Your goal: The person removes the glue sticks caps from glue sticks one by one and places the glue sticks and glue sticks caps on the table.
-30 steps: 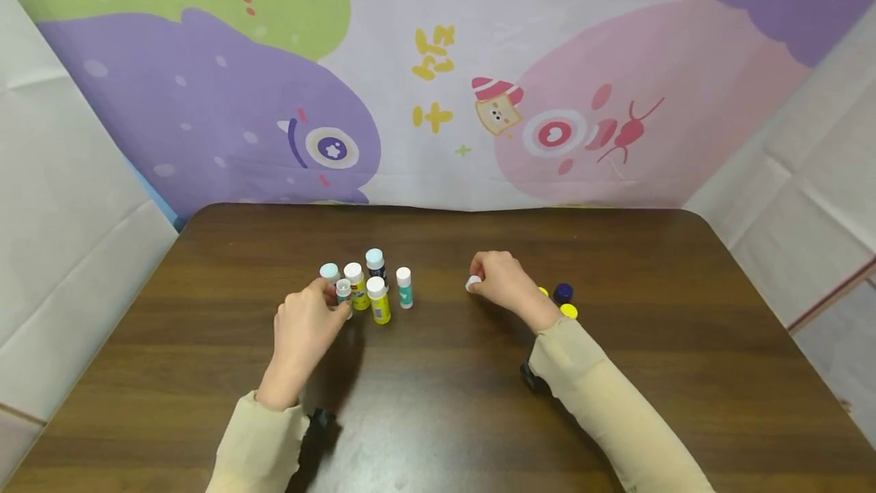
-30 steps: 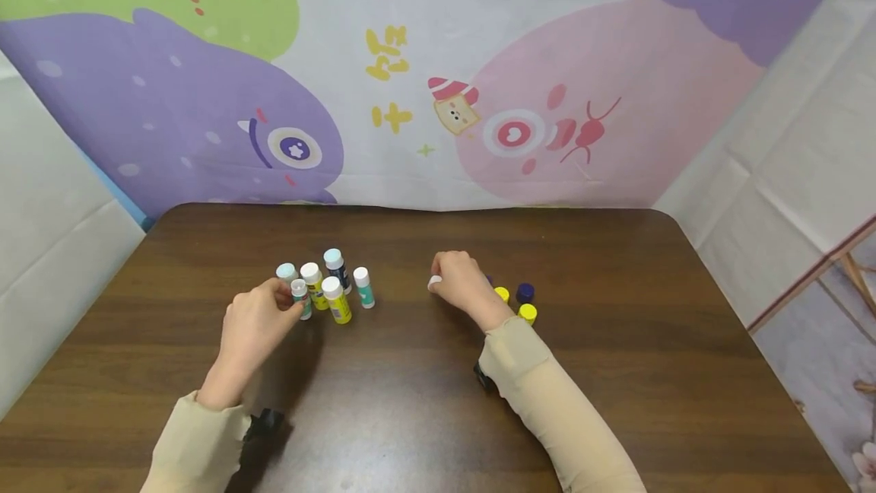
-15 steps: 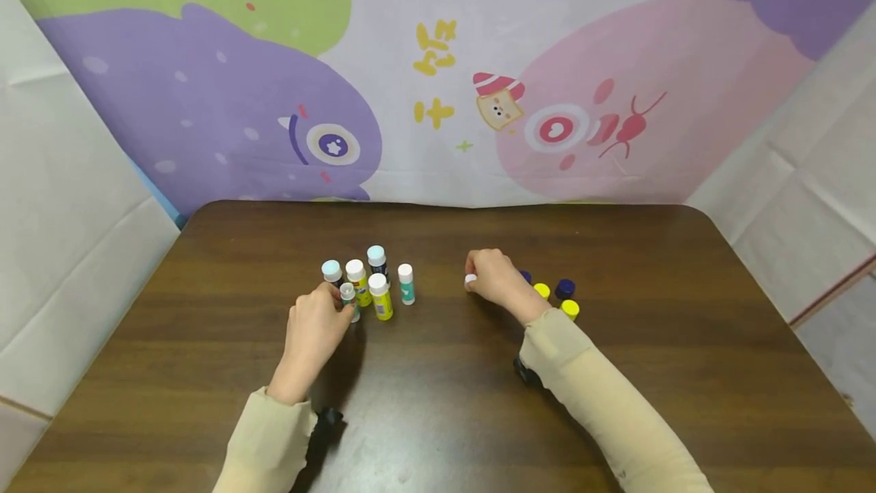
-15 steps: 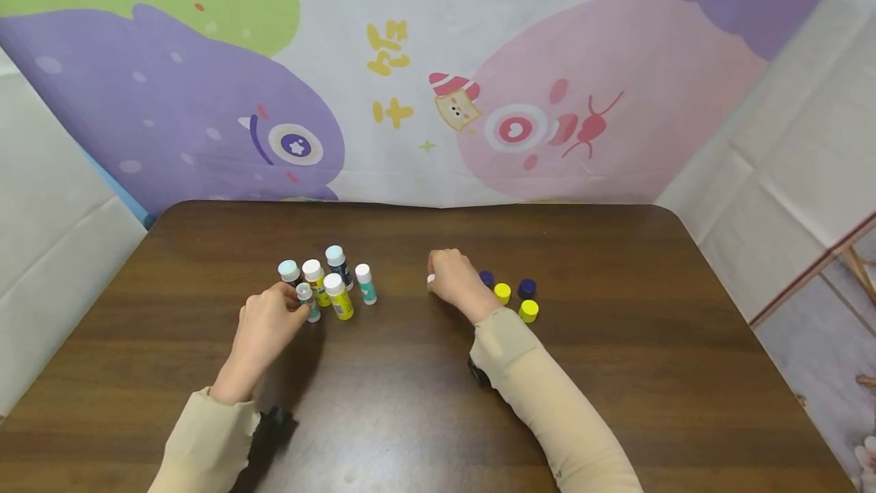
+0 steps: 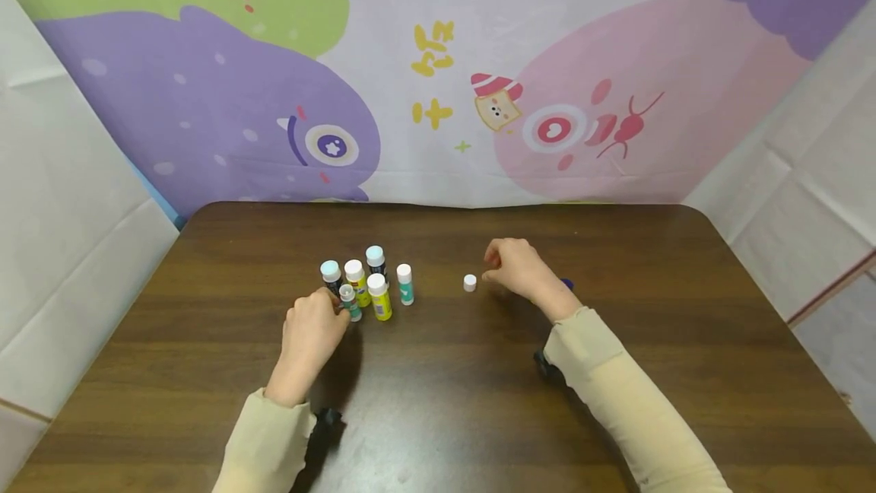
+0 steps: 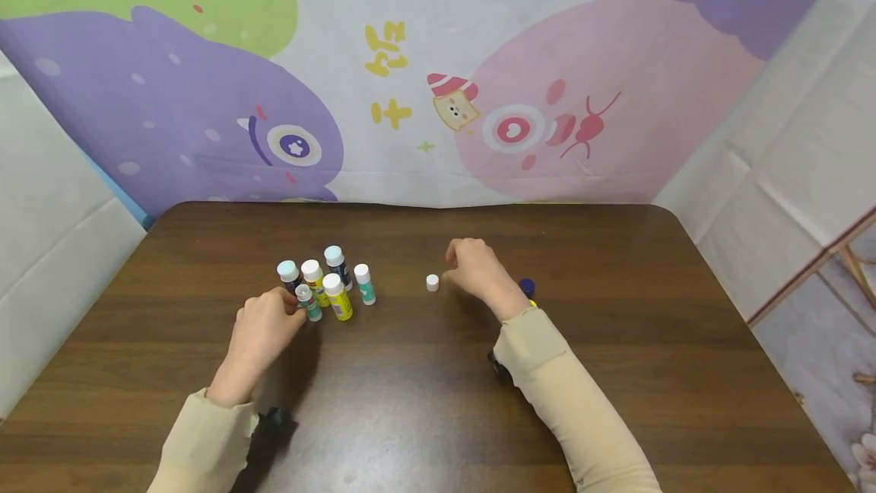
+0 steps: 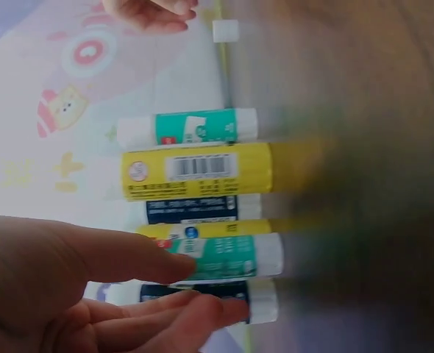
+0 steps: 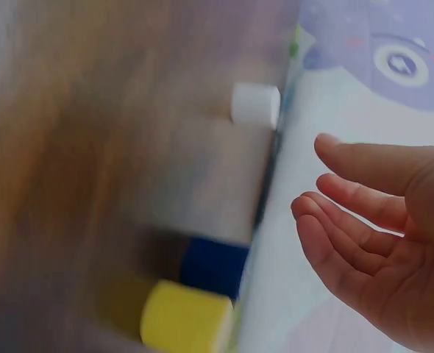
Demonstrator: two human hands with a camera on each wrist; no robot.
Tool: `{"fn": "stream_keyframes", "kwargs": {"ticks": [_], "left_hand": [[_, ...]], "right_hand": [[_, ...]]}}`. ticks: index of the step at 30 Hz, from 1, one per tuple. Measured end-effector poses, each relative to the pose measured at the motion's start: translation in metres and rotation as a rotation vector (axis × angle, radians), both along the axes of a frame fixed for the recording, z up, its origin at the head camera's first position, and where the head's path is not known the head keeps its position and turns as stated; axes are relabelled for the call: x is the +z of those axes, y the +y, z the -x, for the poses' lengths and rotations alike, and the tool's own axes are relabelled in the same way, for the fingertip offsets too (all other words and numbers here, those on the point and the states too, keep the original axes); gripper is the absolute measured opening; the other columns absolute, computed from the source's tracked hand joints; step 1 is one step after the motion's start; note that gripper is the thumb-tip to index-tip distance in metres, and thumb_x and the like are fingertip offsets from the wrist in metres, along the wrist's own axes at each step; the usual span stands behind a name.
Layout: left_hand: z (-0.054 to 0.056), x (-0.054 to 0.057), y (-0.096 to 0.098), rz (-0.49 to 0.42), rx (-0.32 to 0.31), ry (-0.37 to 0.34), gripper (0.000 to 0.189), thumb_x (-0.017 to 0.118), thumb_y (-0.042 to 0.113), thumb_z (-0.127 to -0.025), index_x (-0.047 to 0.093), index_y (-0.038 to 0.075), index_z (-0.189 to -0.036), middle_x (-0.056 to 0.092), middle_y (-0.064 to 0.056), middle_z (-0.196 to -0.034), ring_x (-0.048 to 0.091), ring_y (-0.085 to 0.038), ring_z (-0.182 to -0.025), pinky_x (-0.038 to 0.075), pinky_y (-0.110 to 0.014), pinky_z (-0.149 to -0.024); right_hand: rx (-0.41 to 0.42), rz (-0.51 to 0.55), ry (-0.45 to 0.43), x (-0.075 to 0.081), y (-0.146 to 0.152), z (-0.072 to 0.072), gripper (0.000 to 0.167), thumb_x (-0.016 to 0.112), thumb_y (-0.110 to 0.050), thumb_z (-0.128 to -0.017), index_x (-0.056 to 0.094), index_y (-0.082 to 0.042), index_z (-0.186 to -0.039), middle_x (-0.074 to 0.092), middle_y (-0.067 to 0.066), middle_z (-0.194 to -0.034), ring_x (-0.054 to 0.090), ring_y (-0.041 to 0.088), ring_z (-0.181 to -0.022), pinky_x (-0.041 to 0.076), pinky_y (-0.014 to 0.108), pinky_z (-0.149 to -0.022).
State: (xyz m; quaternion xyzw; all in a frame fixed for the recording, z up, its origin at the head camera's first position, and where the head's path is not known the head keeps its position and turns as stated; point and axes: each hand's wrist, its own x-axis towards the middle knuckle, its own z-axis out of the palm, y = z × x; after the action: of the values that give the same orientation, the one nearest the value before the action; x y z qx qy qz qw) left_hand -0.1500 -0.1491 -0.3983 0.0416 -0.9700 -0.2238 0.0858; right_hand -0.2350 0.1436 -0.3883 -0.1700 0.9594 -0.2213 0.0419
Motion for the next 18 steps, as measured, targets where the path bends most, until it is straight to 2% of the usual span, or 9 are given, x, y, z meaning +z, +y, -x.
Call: {"fn": "stream_keyframes", "kwargs": {"ticks": [5,10,14,18], "left_hand": [[-0.005,0.01,-0.003,0.049,0.016,0.01,0.013,0.057,0.012,-0.074,0.063,0.001,-0.079,0.065,-0.018,-0.072,0.059,-0.039,-0.059,0.044,-0.048,-0.051],[-0.011,0.021,-0.003,0.057,0.038,0.081,0.013,0.059,0.013,-0.077,0.063,0.002,-0.081,0.066,-0.017,-0.072,0.059,-0.039,-0.058,0.044,-0.049,-0.05],[-0.013,0.026,0.0,0.05,0.045,0.156,0.01,0.061,0.014,-0.077,0.063,0.004,-0.078,0.066,-0.012,-0.069,0.059,-0.037,-0.058,0.043,-0.048,-0.051],[-0.011,0.027,0.006,0.051,0.034,0.24,0.009,0.063,0.015,-0.078,0.063,0.006,-0.076,0.064,-0.005,-0.063,0.057,-0.034,-0.055,0.042,-0.045,-0.052]], "right_hand": [[-0.043,0.016,-0.002,0.008,0.016,0.003,0.019,0.065,-0.009,-0.081,0.062,0.0,-0.097,0.063,0.013,-0.09,0.06,0.024,-0.082,0.049,0.036,-0.072],[-0.056,0.02,0.002,0.006,0.023,0.004,0.018,0.064,-0.007,-0.083,0.062,0.001,-0.098,0.064,0.013,-0.09,0.06,0.024,-0.081,0.05,0.036,-0.072],[-0.029,0.04,0.043,0.007,0.011,-0.001,0.015,0.065,-0.008,-0.081,0.063,-0.001,-0.095,0.063,0.011,-0.089,0.06,0.023,-0.082,0.049,0.035,-0.072],[0.035,0.058,0.103,0.009,-0.011,-0.007,0.013,0.066,-0.01,-0.081,0.064,-0.003,-0.092,0.062,0.008,-0.087,0.06,0.021,-0.081,0.049,0.033,-0.071]]}}
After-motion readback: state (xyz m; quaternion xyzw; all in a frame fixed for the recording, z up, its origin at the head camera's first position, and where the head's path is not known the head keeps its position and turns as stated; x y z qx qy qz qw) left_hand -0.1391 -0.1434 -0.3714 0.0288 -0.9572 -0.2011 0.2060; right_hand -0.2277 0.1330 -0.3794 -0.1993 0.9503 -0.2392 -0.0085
